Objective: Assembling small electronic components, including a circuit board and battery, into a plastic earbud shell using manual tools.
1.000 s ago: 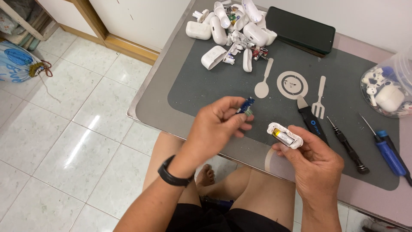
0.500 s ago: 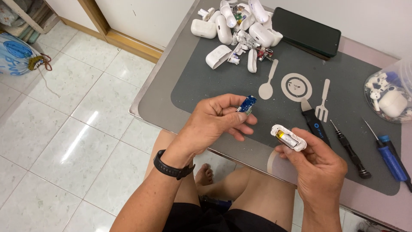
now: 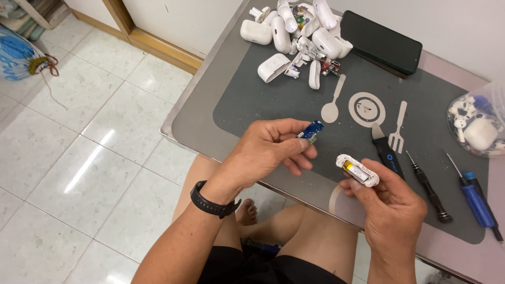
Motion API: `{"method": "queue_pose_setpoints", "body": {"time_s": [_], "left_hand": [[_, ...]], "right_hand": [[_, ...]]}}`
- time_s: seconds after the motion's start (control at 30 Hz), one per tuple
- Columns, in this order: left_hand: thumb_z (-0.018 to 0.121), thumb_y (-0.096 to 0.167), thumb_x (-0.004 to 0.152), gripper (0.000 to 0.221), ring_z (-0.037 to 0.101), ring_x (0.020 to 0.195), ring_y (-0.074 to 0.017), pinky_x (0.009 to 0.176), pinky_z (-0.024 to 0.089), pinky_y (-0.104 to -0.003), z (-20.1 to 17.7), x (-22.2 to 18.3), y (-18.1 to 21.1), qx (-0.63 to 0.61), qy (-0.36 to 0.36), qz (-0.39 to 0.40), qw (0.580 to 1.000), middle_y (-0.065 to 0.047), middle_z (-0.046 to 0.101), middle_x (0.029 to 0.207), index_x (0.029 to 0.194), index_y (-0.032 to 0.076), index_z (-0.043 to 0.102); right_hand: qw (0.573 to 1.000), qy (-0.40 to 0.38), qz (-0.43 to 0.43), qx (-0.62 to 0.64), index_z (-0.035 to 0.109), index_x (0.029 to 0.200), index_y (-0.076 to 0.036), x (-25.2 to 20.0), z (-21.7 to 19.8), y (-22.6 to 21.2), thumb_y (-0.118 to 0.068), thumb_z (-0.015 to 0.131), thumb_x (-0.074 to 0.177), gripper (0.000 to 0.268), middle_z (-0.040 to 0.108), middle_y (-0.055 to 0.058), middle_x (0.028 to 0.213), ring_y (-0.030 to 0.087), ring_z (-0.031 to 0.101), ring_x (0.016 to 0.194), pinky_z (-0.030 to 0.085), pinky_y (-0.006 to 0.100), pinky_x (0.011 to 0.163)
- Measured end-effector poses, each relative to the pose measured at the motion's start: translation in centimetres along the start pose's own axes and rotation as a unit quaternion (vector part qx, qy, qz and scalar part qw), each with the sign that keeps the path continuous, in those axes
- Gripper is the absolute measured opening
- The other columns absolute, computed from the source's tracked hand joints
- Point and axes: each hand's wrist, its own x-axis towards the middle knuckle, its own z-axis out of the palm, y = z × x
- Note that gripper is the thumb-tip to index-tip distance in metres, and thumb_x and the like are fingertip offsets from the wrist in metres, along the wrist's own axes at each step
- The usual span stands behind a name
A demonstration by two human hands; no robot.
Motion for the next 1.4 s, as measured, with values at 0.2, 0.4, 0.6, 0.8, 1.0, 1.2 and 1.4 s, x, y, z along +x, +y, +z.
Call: {"method": "queue_pose_setpoints", "body": {"time_s": [0.2,0.4,0.6,0.8,1.0,1.2,1.4], "left_hand": [[0.061,0.005,0.096,0.030,0.062,0.054,-0.0209,0.055,0.061,-0.034,-1.0,0.5,-0.6,-0.061,-0.034,-0.004,0.998,-0.012,0.067,0.076,0.123,-0.003,0.072],[0.058,0.008,0.095,0.035,0.054,0.048,-0.0202,0.050,0.056,-0.033,-1.2,-0.2,1.0,-0.046,-0.043,-0.032,0.998,-0.010,0.060,0.068,0.124,-0.004,0.073],[0.058,0.006,0.094,0.034,0.051,0.044,-0.0163,0.046,0.055,-0.031,-1.2,-0.2,0.7,-0.047,-0.045,-0.016,0.998,-0.009,0.058,0.063,0.121,-0.004,0.075],[0.055,0.009,0.094,0.038,0.050,0.045,-0.0136,0.049,0.054,-0.029,-0.5,-0.5,0.9,0.014,-0.017,-0.010,1.000,-0.005,0.057,0.061,0.125,0.000,0.075],[0.056,0.011,0.096,0.038,0.053,0.047,-0.0136,0.052,0.053,-0.027,-0.5,-0.4,0.4,0.041,-0.019,0.009,0.999,-0.006,0.060,0.069,0.129,0.006,0.074],[0.057,0.010,0.097,0.036,0.054,0.048,-0.0125,0.053,0.054,-0.026,-0.4,-0.4,0.3,0.058,-0.015,0.014,0.998,-0.005,0.062,0.070,0.128,0.007,0.075],[0.055,0.010,0.098,0.035,0.052,0.047,-0.0122,0.052,0.052,-0.026,-0.7,-0.2,0.2,0.050,-0.035,0.018,0.998,-0.002,0.057,0.064,0.127,0.002,0.074]], "right_hand": [[1.000,-0.005,-0.008,0.008,0.064,0.128,0.009,0.1,-0.2,0.5,0.015,0.068,0.087,0.041,0.071,0.026,0.101,0.030,0.073,0.077,0.066,0.034,0.075],[1.000,0.001,-0.018,0.020,0.065,0.128,0.008,0.1,-0.3,1.0,0.012,0.069,0.089,0.039,0.071,0.026,0.098,0.030,0.073,0.075,0.065,0.033,0.070],[1.000,0.006,-0.007,0.013,0.065,0.128,0.007,0.0,-0.1,0.6,0.012,0.069,0.088,0.041,0.072,0.027,0.100,0.030,0.073,0.074,0.064,0.033,0.069],[0.999,0.001,-0.022,0.023,0.065,0.127,0.008,0.1,-0.3,0.9,0.012,0.069,0.087,0.041,0.072,0.028,0.101,0.031,0.073,0.074,0.065,0.034,0.067],[0.999,0.003,-0.011,0.038,0.065,0.127,0.006,0.2,-0.4,1.0,0.011,0.069,0.087,0.040,0.072,0.027,0.102,0.031,0.074,0.077,0.064,0.033,0.068],[0.999,-0.001,-0.010,0.038,0.065,0.127,0.007,0.1,-0.4,0.8,0.012,0.069,0.087,0.041,0.072,0.027,0.101,0.031,0.074,0.076,0.065,0.033,0.069],[0.999,-0.002,-0.014,0.032,0.065,0.127,0.009,0.2,-0.5,0.9,0.012,0.067,0.088,0.039,0.072,0.029,0.099,0.032,0.074,0.074,0.064,0.034,0.067]]}}
